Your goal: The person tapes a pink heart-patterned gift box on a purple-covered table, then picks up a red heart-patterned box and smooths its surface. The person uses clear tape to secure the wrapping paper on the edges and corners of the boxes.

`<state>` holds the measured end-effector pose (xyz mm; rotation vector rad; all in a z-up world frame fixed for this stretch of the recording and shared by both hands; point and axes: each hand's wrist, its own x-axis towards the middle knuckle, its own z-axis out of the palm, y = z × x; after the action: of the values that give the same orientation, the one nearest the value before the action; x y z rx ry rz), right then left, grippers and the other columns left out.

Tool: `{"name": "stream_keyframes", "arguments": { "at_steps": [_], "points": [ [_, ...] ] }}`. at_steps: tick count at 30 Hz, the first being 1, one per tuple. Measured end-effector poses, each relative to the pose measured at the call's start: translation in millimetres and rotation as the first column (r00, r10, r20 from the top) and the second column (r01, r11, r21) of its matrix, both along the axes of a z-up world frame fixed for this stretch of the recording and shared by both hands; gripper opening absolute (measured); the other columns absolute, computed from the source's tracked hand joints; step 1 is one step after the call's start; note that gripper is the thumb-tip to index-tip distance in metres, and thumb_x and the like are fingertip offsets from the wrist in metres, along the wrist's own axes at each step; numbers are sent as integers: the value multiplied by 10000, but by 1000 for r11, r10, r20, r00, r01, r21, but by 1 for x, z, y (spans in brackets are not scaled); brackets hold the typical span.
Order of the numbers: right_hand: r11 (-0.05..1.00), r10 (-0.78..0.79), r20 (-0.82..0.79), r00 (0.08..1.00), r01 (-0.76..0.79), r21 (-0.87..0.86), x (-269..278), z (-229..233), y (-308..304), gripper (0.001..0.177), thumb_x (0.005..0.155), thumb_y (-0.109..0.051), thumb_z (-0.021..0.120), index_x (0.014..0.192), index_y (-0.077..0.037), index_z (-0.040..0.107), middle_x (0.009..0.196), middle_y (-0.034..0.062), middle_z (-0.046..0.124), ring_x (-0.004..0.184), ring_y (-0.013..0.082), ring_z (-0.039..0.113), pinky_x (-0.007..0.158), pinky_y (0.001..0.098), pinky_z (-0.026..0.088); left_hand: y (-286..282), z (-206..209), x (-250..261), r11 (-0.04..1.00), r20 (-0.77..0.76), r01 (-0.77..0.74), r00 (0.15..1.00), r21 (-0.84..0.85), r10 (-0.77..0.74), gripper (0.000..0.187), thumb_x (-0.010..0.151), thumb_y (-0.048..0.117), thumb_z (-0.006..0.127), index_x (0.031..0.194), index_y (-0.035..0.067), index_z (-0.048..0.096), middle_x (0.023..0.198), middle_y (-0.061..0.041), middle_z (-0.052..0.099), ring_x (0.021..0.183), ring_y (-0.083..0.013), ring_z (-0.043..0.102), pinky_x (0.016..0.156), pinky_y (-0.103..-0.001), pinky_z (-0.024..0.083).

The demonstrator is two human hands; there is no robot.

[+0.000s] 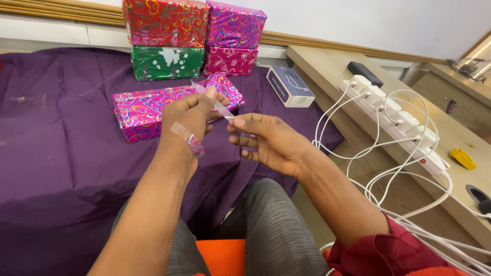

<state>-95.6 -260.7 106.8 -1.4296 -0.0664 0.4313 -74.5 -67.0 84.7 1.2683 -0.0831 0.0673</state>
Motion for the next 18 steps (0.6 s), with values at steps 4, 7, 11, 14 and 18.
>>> {"name": "stream_keyframes", "arguments": {
  "at_steps": [4, 7, 11, 14, 18],
  "points": [
    [980, 6, -139, 990, 22, 200, 8, -4, -4, 198, 989, -250, 662, 1164, -168, 617, 1127, 4, 700, 1045, 164, 683, 757, 329, 539, 15, -24, 13, 961, -182, -152, 977, -232, 110, 224, 978, 292, 613, 1012, 105, 731, 955, -4, 781, 805, -114, 706, 628, -268, 472],
    [972, -19, -103, 994, 43, 233, 13, -9, -6, 463, 955, -250, 644, 1408, -255, 548, 1165, 22, 679, 1048, 175, 669, 775, 343, 551, 35, -47, 30, 836, -146, -546, 825, 43, 546, 242, 930, 208, 714, 1131, 73, 729, 1041, -43, 724, 913, -171, 706, 730, -329, 518],
    [979, -23, -36, 999, 30, 200, 28, -10, -2, 678, 954, -244, 618, 1572, -334, 352, 1278, 48, 656, 1094, 190, 661, 815, 354, 557, 56, -77, 40, 473, -60, -682, 535, 558, 843, 565, 915, 269, 804, 1370, 58, 542, 1413, -160, 485, 1289, -359, 452, 974, -504, 452],
    [991, -84, 7, 996, 83, 109, 41, -14, 8, 701, 963, -233, 601, 1591, -331, 304, 1338, 44, 650, 1117, 185, 658, 823, 361, 555, 57, -84, 53, 659, -301, -554, 602, 509, 739, 854, 870, 434, 851, 1488, 44, 410, 1505, -169, 373, 1395, -356, 350, 1146, -479, 383],
    [990, -105, 3, 994, 104, 99, 50, -22, 15, 686, 971, -210, 582, 1598, -312, 321, 1352, 46, 644, 1130, 185, 661, 825, 359, 555, 64, -82, 70, 675, -360, -381, 628, 632, 690, 915, 811, 531, 845, 1483, 81, 419, 1511, -146, 371, 1408, -362, 323, 1081, -589, 372]
  ]
}}
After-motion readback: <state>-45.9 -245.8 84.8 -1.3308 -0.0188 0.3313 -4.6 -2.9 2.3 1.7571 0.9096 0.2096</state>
